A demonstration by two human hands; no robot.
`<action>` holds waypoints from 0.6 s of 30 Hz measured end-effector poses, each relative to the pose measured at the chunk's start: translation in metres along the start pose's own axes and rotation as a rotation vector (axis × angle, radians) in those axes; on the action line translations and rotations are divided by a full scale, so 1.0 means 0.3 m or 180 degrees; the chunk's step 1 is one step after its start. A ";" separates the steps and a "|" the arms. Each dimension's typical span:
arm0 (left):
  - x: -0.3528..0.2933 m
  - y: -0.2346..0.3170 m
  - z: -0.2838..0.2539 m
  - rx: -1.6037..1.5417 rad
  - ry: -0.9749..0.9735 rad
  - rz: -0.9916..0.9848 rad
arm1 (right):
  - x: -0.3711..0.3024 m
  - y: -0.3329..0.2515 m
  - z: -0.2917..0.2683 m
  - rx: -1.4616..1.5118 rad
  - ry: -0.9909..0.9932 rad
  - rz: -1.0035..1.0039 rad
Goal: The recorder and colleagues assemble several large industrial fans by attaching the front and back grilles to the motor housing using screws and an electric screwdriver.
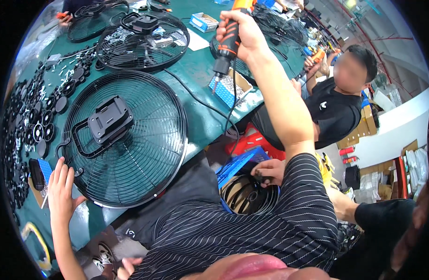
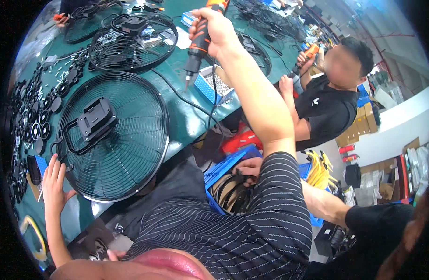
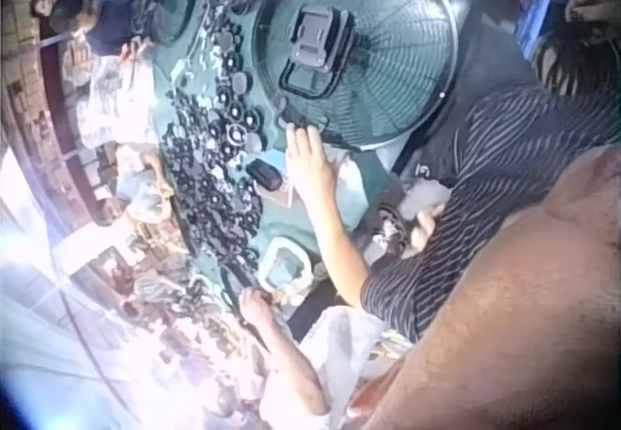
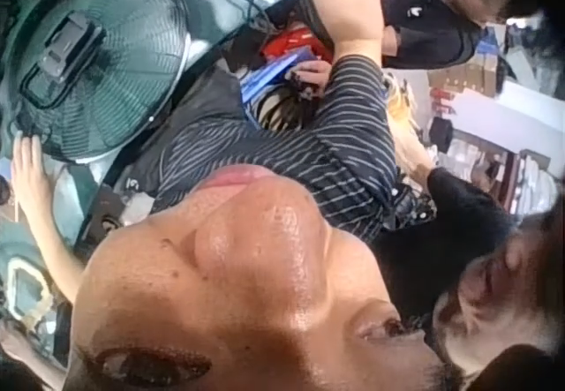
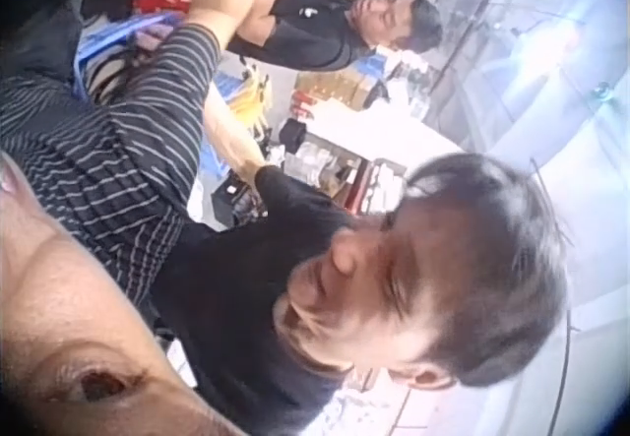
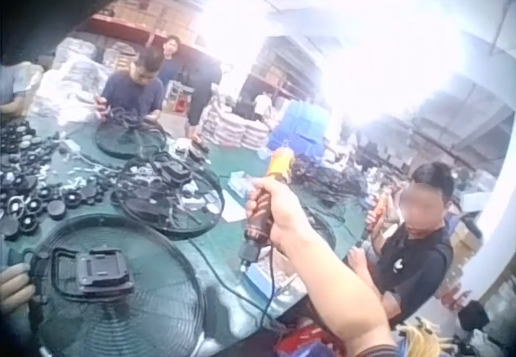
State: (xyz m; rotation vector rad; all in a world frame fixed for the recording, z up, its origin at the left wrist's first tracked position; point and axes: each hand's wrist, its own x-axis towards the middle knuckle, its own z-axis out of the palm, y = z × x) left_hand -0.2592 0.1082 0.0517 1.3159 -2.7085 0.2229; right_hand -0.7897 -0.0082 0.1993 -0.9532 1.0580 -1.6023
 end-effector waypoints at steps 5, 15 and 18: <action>-0.002 -0.012 0.005 -0.0050 -0.0045 -0.0027 | -0.069 0.101 -0.032 -0.1233 0.0058 0.0411; 0.007 -0.041 0.021 -0.0104 -0.0097 0.0109 | -0.467 0.470 0.086 -0.1216 -0.1041 0.1622; 0.015 -0.043 0.016 0.0016 -0.0702 -0.0251 | -0.912 0.689 0.248 -0.1098 -0.2495 0.2448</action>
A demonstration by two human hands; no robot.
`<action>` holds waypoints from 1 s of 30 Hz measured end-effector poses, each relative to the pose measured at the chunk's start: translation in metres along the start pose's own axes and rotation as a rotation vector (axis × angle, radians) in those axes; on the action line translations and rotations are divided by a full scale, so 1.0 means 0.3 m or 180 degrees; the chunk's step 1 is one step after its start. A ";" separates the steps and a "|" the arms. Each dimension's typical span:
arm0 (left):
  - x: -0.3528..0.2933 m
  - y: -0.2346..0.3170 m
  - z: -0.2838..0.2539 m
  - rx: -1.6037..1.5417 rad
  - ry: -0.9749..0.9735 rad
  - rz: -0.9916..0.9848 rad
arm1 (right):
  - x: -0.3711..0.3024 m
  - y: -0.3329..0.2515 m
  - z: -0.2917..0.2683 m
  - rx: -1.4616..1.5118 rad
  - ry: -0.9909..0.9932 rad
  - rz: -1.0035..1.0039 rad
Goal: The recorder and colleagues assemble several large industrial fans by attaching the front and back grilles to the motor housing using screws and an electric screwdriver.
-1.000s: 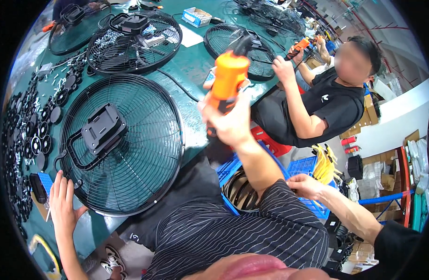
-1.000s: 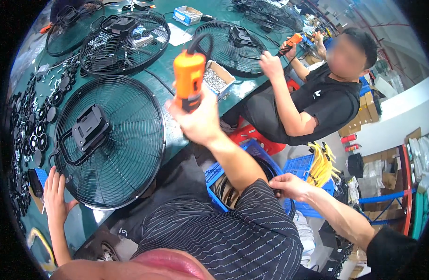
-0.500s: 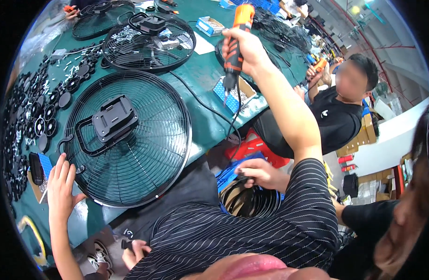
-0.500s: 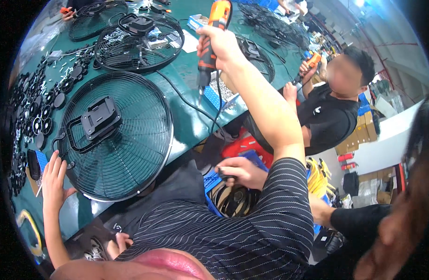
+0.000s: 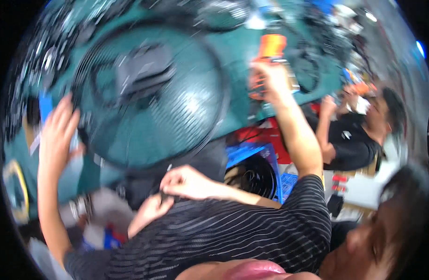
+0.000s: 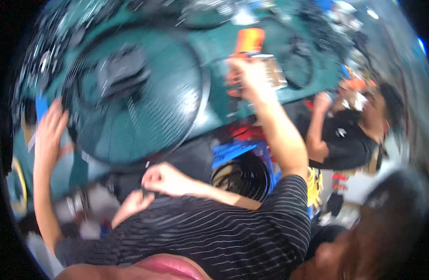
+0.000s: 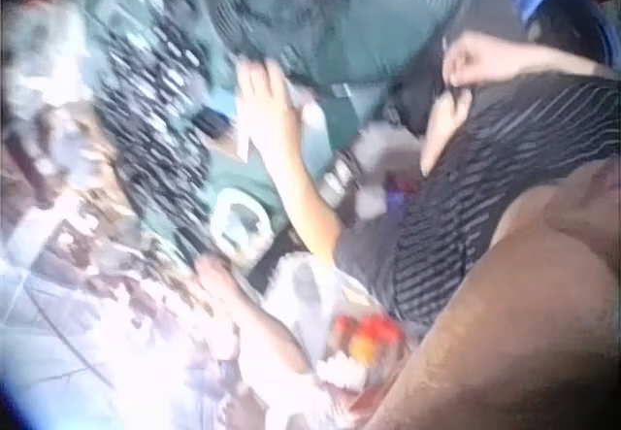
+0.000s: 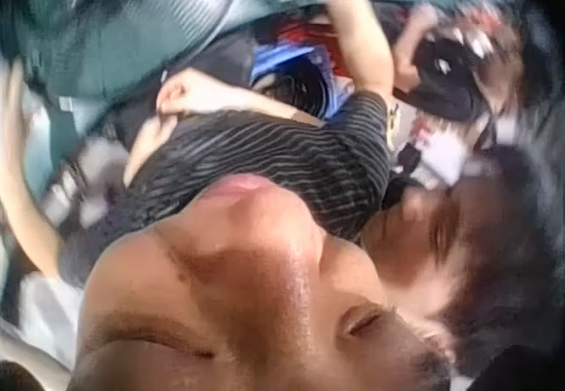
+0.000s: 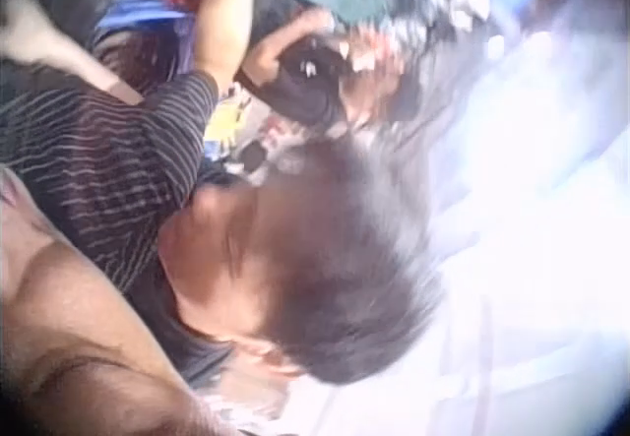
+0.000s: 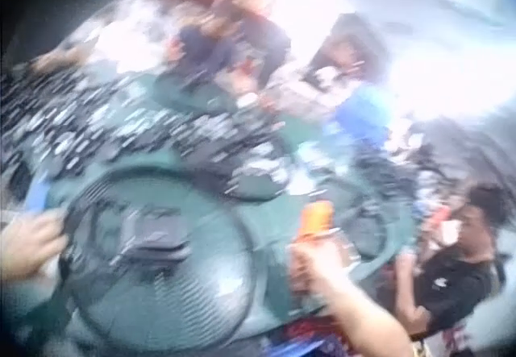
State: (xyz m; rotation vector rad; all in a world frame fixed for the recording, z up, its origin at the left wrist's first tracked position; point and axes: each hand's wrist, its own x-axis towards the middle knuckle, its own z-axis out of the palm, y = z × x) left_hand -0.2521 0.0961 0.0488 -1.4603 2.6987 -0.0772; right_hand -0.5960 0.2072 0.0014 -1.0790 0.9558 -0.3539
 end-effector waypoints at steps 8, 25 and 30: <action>-0.194 0.679 0.170 -0.5012 -0.2643 -0.0998 | -0.057 0.184 -0.016 0.0293 0.0097 0.0748; -0.285 0.764 0.188 -0.4414 -0.1515 -0.0961 | -0.129 0.121 -0.036 -0.0314 -0.0607 0.1226; -0.256 0.765 0.140 -0.4043 -0.1504 -0.0802 | -0.119 0.115 -0.076 -0.0801 0.0379 0.0011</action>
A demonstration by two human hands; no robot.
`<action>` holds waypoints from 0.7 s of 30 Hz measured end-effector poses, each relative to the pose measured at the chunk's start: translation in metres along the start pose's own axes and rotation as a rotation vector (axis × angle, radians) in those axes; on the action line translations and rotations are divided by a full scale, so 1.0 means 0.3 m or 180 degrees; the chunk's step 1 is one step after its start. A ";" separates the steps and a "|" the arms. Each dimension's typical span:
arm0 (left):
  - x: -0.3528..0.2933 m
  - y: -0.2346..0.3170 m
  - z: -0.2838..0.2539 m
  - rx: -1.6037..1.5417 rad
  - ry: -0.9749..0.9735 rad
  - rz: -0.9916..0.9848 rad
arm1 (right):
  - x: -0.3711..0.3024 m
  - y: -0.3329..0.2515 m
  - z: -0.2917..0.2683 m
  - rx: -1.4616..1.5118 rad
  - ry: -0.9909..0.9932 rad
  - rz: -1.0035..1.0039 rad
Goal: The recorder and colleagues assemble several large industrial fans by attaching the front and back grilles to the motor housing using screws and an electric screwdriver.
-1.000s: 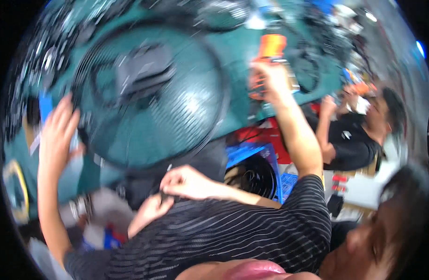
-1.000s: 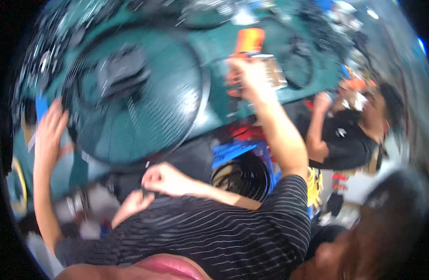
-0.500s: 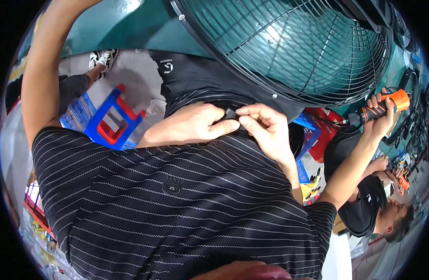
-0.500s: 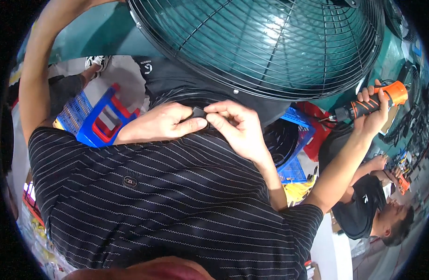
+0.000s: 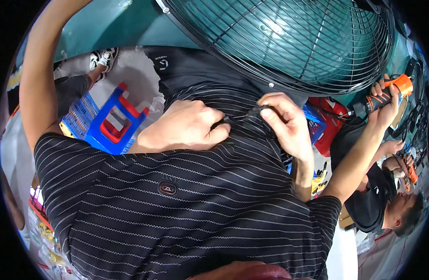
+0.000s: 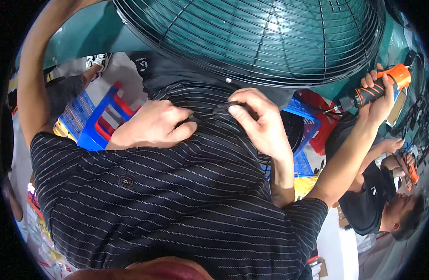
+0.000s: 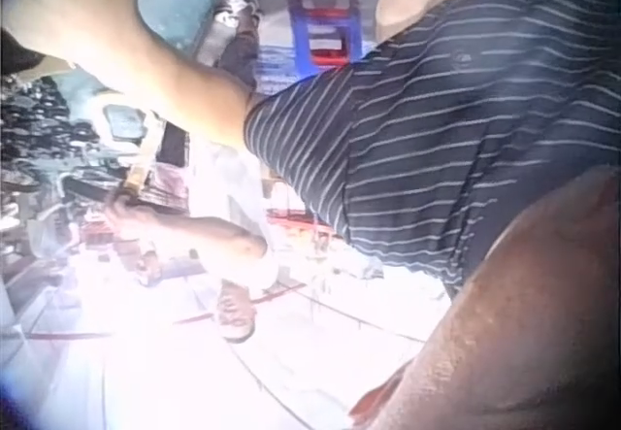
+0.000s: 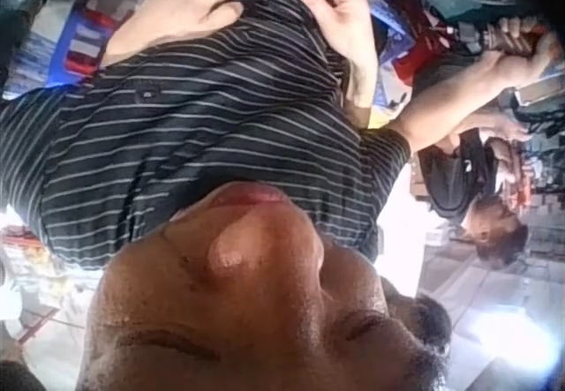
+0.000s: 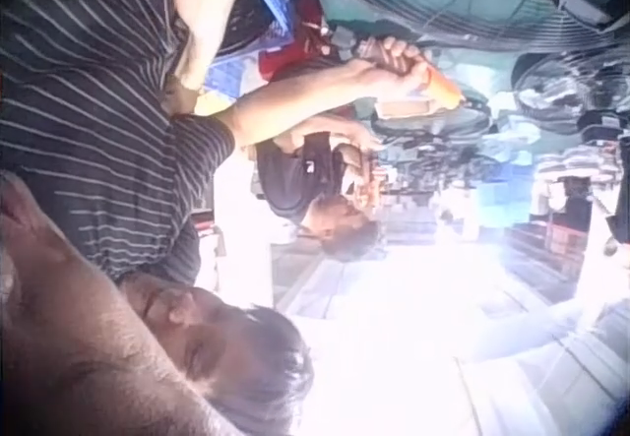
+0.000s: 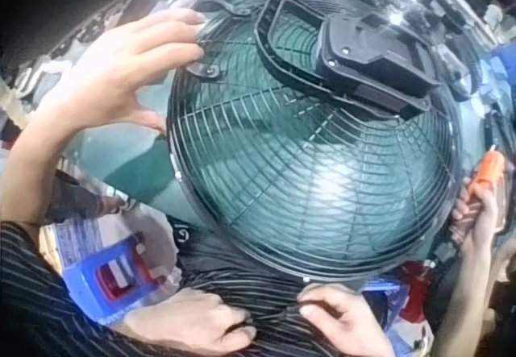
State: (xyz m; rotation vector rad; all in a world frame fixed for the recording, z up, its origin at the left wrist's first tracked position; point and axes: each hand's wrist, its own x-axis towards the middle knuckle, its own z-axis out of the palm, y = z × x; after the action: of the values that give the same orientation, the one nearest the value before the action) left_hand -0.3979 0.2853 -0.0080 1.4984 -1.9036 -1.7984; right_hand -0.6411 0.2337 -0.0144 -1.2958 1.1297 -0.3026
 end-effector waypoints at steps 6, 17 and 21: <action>0.003 0.022 0.002 0.0544 0.0080 0.0226 | -0.019 -0.046 0.007 -0.0620 -0.0552 -0.0096; 0.019 0.025 0.001 0.0726 -0.0181 0.0232 | -0.012 -0.051 0.045 -0.0952 -0.0777 -0.0577; 0.015 0.007 0.006 0.0592 -0.0179 0.0601 | 0.020 -0.029 0.033 -0.0293 -0.1121 -0.0202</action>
State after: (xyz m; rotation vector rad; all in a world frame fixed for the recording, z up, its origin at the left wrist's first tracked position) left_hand -0.4025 0.2829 -0.0090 1.2788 -2.2101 -1.6378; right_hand -0.6270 0.2324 -0.0111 -1.4036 0.8122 -0.0638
